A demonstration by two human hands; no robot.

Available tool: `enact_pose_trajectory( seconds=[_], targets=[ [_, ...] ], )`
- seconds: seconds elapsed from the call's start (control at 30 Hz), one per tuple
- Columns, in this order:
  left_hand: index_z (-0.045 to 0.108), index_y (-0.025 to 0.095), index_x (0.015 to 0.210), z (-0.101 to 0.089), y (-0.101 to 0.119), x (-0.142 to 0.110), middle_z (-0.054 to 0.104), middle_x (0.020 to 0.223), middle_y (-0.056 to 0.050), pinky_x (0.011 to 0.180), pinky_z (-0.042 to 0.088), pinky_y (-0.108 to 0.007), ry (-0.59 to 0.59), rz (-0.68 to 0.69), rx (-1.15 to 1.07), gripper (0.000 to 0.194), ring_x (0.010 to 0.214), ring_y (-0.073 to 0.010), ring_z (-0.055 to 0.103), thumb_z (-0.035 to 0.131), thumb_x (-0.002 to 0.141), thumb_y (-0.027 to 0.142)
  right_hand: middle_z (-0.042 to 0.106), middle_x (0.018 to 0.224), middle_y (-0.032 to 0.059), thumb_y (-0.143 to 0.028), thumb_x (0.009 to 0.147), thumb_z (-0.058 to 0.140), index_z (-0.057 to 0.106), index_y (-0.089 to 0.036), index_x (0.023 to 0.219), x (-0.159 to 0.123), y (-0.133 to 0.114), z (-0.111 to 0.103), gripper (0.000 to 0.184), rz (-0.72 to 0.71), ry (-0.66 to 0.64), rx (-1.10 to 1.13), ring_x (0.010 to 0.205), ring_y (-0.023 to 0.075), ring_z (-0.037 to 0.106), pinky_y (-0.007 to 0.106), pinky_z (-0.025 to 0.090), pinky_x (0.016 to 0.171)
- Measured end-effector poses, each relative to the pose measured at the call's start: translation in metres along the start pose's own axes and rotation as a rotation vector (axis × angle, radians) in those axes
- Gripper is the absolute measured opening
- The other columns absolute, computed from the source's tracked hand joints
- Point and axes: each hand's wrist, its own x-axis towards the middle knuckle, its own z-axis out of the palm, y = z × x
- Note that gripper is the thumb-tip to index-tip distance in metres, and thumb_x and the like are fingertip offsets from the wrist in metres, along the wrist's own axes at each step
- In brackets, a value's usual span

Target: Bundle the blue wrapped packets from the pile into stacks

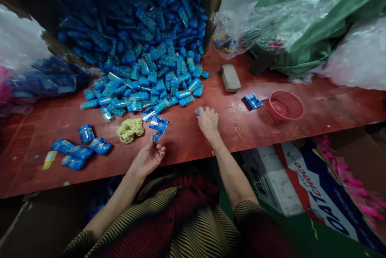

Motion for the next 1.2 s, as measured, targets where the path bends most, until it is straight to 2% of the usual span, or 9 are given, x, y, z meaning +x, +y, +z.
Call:
enact_pose_trajectory(
  seconds=[0.1,0.2,0.3,0.4,0.53,0.63,0.8,1.03,1.2],
  targets=[
    [0.052,0.013,0.066,0.000,0.000,0.003,0.052,0.049,-0.001,0.043,0.046,-0.019,0.017,-0.021,-0.010,0.031,0.046,-0.0113,0.055,0.041,0.092,0.027,0.058,0.106,0.0150,-0.018,0.086,0.054,0.055,-0.017,0.118,-0.006,-0.010,0.014,0.032,-0.050,-0.028,-0.008,0.096,0.0283,0.049,0.041,0.038,0.080],
    [0.053,0.013,0.066,-0.001,0.000,0.005,0.052,0.049,-0.001,0.043,0.046,-0.019,0.041,-0.028,-0.024,0.032,0.046,-0.0110,0.055,0.042,0.092,0.028,0.059,0.109,0.0137,-0.018,0.084,0.055,0.056,-0.018,0.118,-0.011,-0.018,0.020,0.034,-0.095,-0.050,0.072,0.100,0.0289,0.050,0.043,0.040,0.083],
    [0.053,0.014,0.066,-0.002,-0.002,0.006,0.052,0.049,-0.001,0.043,0.046,-0.019,0.046,0.003,-0.009,0.032,0.046,-0.0113,0.055,0.042,0.092,0.029,0.061,0.112,0.0106,-0.019,0.083,0.057,0.057,-0.018,0.118,-0.020,-0.025,0.015,0.035,-0.176,-0.052,0.405,0.102,0.0248,0.054,0.041,0.042,0.089],
    [0.054,0.014,0.066,-0.003,-0.004,0.006,0.054,0.049,-0.001,0.044,0.046,-0.019,0.022,0.062,0.029,0.032,0.047,-0.0117,0.057,0.043,0.092,0.030,0.062,0.114,0.0059,-0.023,0.082,0.059,0.057,-0.021,0.118,-0.035,-0.035,0.002,0.036,-0.257,-0.133,0.783,0.101,0.0189,0.057,0.033,0.045,0.085],
    [0.055,0.014,0.068,-0.003,-0.006,0.005,0.055,0.050,-0.001,0.046,0.047,-0.020,-0.016,0.116,0.066,0.029,0.047,-0.0117,0.057,0.047,0.090,0.031,0.063,0.112,0.0046,-0.023,0.081,0.061,0.062,-0.021,0.113,-0.048,-0.048,-0.014,0.032,-0.345,-0.299,0.926,0.097,0.0160,0.059,0.029,0.047,0.078],
    [0.056,0.015,0.072,-0.004,-0.006,0.004,0.055,0.050,0.000,0.046,0.048,-0.021,-0.036,0.129,0.079,0.026,0.047,-0.0120,0.058,0.047,0.090,0.031,0.063,0.107,0.0054,-0.022,0.081,0.062,0.063,-0.021,0.112,-0.049,-0.051,-0.020,0.031,-0.391,-0.316,0.906,0.095,0.0159,0.059,0.031,0.046,0.081],
    [0.055,0.015,0.073,-0.005,-0.007,0.003,0.055,0.050,0.001,0.047,0.048,-0.021,-0.032,0.147,0.095,0.023,0.047,-0.0118,0.057,0.053,0.087,0.034,0.060,0.099,0.0051,-0.021,0.083,0.060,0.061,-0.021,0.115,-0.050,-0.051,-0.021,0.032,-0.461,-0.261,0.818,0.094,0.0161,0.058,0.033,0.046,0.085],
    [0.055,0.015,0.073,-0.004,-0.011,0.002,0.056,0.050,0.000,0.047,0.048,-0.020,-0.034,0.164,0.086,0.023,0.046,-0.0114,0.057,0.052,0.087,0.033,0.056,0.096,0.0076,-0.019,0.084,0.057,0.060,-0.020,0.117,-0.058,-0.059,-0.019,0.033,-0.517,-0.025,0.471,0.091,0.0207,0.051,0.036,0.046,0.082],
    [0.055,0.014,0.075,-0.003,-0.012,0.002,0.057,0.050,0.000,0.046,0.048,-0.019,-0.007,0.189,0.074,0.022,0.046,-0.0109,0.058,0.049,0.089,0.030,0.055,0.099,0.0105,-0.021,0.086,0.053,0.059,-0.018,0.120,-0.064,-0.066,-0.018,0.034,-0.541,0.011,0.311,0.090,0.0230,0.047,0.037,0.045,0.078]
  ],
)
